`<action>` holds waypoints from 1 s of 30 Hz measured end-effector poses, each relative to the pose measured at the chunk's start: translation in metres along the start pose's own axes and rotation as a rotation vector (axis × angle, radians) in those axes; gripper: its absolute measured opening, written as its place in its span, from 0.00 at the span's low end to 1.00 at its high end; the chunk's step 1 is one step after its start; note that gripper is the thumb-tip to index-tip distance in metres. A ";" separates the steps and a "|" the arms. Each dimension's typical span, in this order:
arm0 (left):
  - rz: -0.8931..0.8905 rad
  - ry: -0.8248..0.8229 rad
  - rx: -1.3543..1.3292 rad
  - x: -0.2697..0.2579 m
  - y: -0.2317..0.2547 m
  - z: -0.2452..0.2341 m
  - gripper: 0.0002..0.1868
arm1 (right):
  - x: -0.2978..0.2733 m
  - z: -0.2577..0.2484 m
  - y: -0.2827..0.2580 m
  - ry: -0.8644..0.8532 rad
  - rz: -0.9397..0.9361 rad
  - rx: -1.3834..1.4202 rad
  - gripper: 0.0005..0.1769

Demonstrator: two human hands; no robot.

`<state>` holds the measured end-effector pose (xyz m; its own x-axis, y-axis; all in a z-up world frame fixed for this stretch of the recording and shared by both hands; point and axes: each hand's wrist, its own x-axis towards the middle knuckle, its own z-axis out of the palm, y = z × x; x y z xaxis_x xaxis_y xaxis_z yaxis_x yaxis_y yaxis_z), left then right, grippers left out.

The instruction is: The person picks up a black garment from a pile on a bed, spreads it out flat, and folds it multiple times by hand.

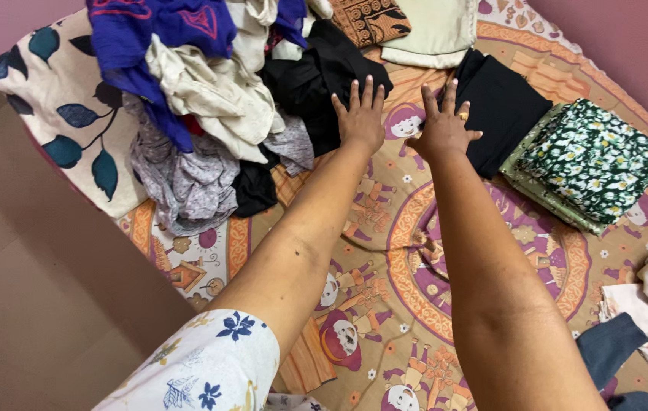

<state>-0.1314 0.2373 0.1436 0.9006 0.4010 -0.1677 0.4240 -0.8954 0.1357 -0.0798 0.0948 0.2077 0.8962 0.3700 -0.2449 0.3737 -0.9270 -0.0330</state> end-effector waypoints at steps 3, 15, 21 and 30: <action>-0.024 0.031 -0.011 0.002 -0.016 -0.016 0.41 | 0.004 -0.005 -0.017 0.004 -0.022 -0.023 0.67; -0.141 0.032 0.008 0.021 -0.062 -0.019 0.52 | 0.014 -0.001 -0.060 -0.033 -0.090 0.003 0.69; -0.157 0.049 0.030 0.023 -0.065 -0.017 0.53 | 0.013 -0.001 -0.056 -0.043 -0.103 0.017 0.68; -0.384 -0.120 0.029 0.051 -0.072 -0.011 0.51 | 0.002 0.006 -0.049 -0.112 -0.215 -0.068 0.69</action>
<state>-0.1152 0.3245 0.1362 0.6590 0.6835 -0.3139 0.7229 -0.6908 0.0134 -0.0970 0.1403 0.2032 0.7635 0.5456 -0.3454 0.5716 -0.8199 -0.0318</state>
